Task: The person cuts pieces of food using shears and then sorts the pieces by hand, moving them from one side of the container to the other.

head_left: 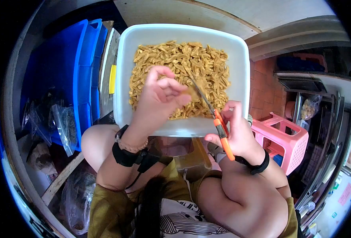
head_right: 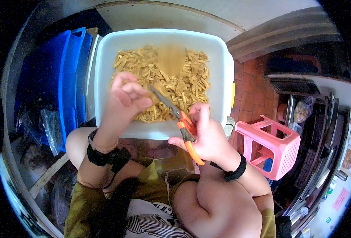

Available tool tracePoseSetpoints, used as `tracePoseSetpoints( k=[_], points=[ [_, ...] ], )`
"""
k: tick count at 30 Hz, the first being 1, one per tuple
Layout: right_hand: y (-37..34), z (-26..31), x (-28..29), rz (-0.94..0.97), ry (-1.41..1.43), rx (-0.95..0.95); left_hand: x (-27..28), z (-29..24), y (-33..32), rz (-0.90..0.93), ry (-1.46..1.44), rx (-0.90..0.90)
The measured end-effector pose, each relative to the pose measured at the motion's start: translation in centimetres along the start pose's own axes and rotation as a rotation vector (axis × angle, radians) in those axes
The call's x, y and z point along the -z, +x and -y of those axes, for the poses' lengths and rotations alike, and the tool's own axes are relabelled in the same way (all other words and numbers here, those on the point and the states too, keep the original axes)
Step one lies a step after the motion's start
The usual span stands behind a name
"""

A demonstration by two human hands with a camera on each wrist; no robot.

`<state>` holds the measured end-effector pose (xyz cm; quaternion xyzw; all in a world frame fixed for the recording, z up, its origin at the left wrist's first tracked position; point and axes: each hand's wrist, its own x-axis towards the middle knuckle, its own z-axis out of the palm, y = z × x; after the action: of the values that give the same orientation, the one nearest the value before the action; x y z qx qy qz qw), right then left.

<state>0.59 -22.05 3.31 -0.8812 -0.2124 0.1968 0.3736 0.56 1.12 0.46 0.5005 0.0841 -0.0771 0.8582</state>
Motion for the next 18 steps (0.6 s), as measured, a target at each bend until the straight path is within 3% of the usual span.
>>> tracePoseSetpoints(
  k=[7,11,13,18],
  points=[
    [-0.1,-0.6,-0.2,0.010,-0.007,-0.026,-0.3,0.9,-0.3,0.064,0.233,-0.068],
    [-0.6,-0.6,-0.4,-0.037,-0.056,-0.086,0.4,0.6,0.3,0.013,0.144,-0.113],
    [-0.7,-0.8,-0.6,-0.051,0.083,-0.129,0.7,0.5,0.7,-0.012,0.124,-0.146],
    [-0.5,-1.0,-0.2,-0.066,0.099,-0.107,0.9,0.5,0.9,-0.154,0.121,-0.137]
  ],
)
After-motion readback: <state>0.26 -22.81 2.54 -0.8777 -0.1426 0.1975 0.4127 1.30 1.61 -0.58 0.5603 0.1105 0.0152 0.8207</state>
